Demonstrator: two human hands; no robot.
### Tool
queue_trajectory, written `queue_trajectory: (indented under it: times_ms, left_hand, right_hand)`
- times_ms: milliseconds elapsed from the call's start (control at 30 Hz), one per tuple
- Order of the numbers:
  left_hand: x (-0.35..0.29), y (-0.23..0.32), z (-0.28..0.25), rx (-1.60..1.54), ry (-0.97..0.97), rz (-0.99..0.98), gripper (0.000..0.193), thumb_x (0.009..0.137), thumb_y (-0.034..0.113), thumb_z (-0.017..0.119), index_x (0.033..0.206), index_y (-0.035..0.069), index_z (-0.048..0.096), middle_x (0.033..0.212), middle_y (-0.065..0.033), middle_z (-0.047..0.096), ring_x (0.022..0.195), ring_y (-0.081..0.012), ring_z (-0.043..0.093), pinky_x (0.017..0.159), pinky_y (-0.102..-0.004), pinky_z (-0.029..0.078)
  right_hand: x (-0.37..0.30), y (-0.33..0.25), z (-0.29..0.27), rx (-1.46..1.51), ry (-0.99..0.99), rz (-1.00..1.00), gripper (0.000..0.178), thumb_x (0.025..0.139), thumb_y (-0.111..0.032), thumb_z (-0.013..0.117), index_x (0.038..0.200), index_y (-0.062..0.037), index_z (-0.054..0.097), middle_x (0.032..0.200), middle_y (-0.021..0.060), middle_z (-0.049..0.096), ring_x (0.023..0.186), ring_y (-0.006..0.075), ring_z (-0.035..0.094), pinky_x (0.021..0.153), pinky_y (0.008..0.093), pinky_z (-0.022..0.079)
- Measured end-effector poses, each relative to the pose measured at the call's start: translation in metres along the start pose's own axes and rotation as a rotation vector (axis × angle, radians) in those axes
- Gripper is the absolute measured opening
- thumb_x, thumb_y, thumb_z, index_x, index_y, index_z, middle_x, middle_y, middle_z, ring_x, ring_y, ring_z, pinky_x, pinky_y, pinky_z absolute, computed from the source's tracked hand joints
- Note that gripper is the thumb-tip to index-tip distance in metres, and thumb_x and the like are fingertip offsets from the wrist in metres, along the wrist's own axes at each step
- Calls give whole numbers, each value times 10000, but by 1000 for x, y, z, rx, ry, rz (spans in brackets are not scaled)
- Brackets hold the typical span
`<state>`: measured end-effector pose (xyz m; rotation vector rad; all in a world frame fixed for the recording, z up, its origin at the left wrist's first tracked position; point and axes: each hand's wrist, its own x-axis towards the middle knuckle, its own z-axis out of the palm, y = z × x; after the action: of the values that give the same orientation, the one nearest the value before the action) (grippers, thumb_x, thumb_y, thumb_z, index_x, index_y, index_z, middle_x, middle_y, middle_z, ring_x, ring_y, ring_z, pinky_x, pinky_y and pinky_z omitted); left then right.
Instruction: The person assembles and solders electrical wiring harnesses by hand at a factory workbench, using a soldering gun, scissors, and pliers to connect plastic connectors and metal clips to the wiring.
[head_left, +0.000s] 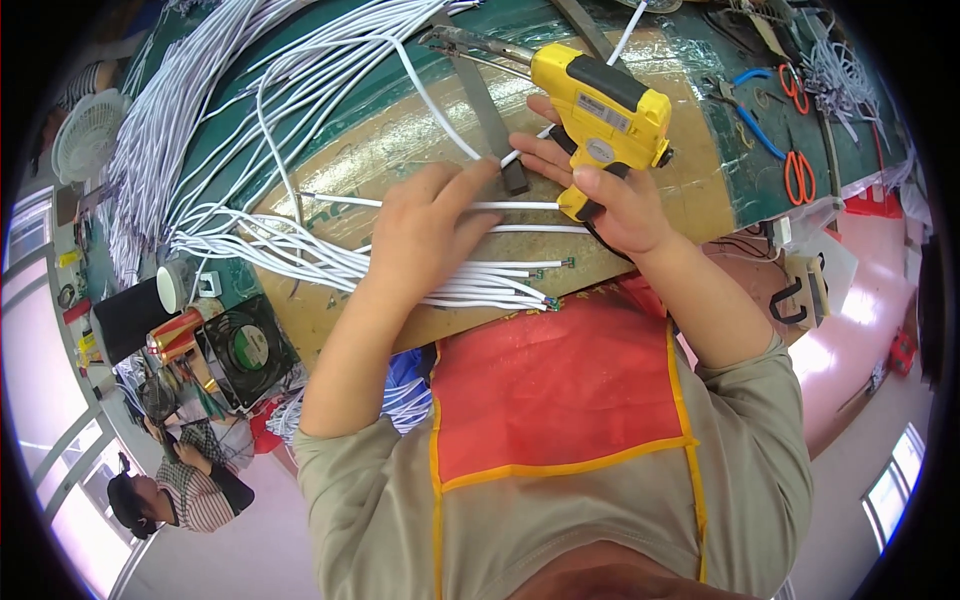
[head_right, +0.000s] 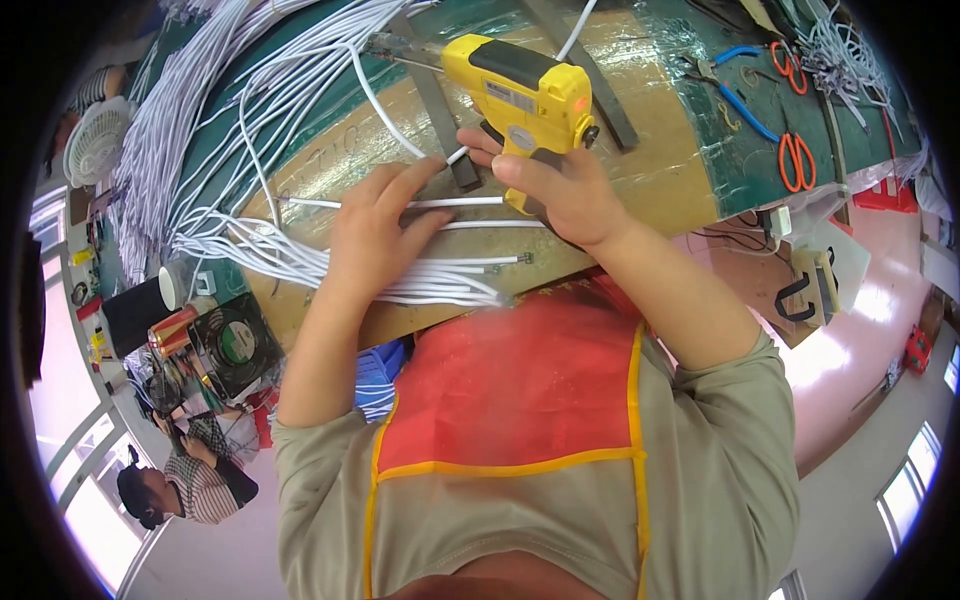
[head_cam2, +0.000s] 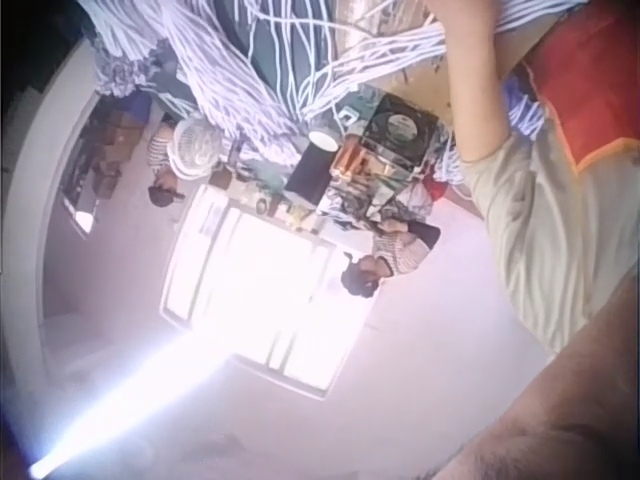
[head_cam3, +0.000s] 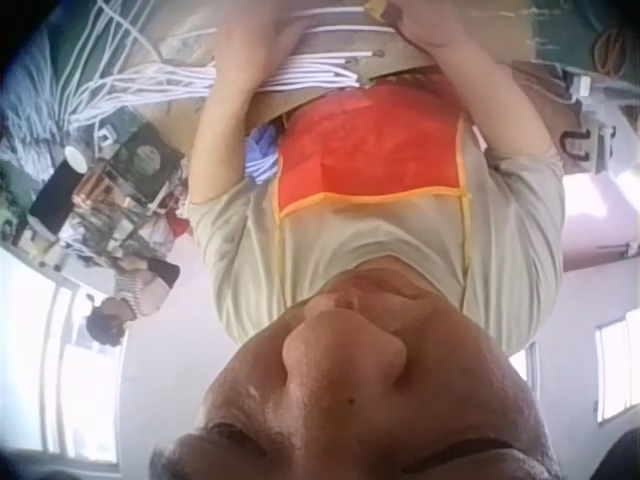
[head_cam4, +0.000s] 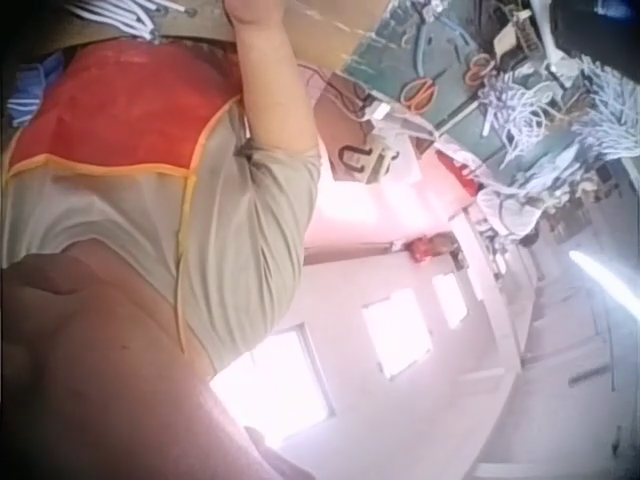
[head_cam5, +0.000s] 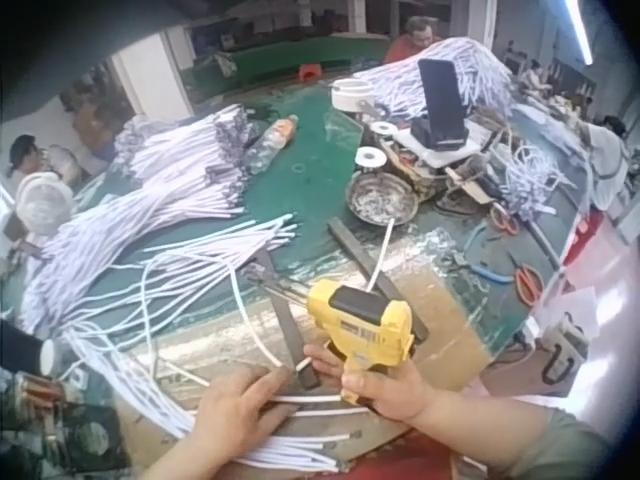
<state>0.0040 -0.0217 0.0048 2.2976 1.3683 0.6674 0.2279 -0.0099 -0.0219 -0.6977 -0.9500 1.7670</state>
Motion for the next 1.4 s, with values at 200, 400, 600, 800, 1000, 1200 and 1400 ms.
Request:
queue_trajectory:
  times_ms: [200,400,600,800,1000,1200,1400]
  left_hand:
    - [-2,0,4,34,-40,122,310,792,126,733,1100,128,694,936,-104,647,816,-317,643,708,-391,516]
    - [6,8,0,32,-36,-51,286,833,124,707,1117,109,675,888,-114,645,806,-305,648,684,-387,514]
    - [11,5,0,-31,64,-21,288,848,200,696,1126,132,659,835,-86,630,736,-309,633,634,-403,504]
    - [29,11,-7,19,-9,-97,261,872,148,673,1131,115,675,841,-100,621,732,-284,614,641,-366,489]
    - [20,11,-9,67,53,-55,238,873,117,641,1107,138,678,845,-86,624,747,-296,629,629,-393,505]
    - [9,-1,-7,2,62,-68,159,882,91,611,1031,98,668,893,-119,627,777,-329,629,669,-423,501]
    - [14,10,-7,0,24,-204,139,869,130,642,1001,100,672,871,-115,630,764,-332,631,655,-423,499]
  right_hand:
    - [-1,0,-2,69,11,-3,790,851,-248,675,1481,-14,262,1513,200,346,1328,389,454,1111,488,383]
    - [5,-8,-8,-21,40,-2,794,829,-282,704,1463,-14,308,1501,197,369,1330,383,453,1089,480,407]
    - [14,-12,-9,-86,12,-86,731,859,-257,663,1457,-11,324,1494,186,384,1307,372,485,1090,464,402]
    - [15,-12,-17,-65,65,-93,697,877,-234,626,1456,-2,315,1480,195,396,1300,386,490,1123,479,358]
    - [15,-15,-26,-105,87,-187,697,869,-221,624,1452,4,316,1460,221,409,1297,394,488,1134,492,344]
    - [14,-9,-27,-84,83,-204,712,862,-217,634,1460,0,313,1463,229,402,1286,402,495,1134,491,344]
    - [12,-8,-29,-61,61,-190,690,838,-158,657,1450,-45,358,1429,181,440,1365,345,408,1143,540,334]
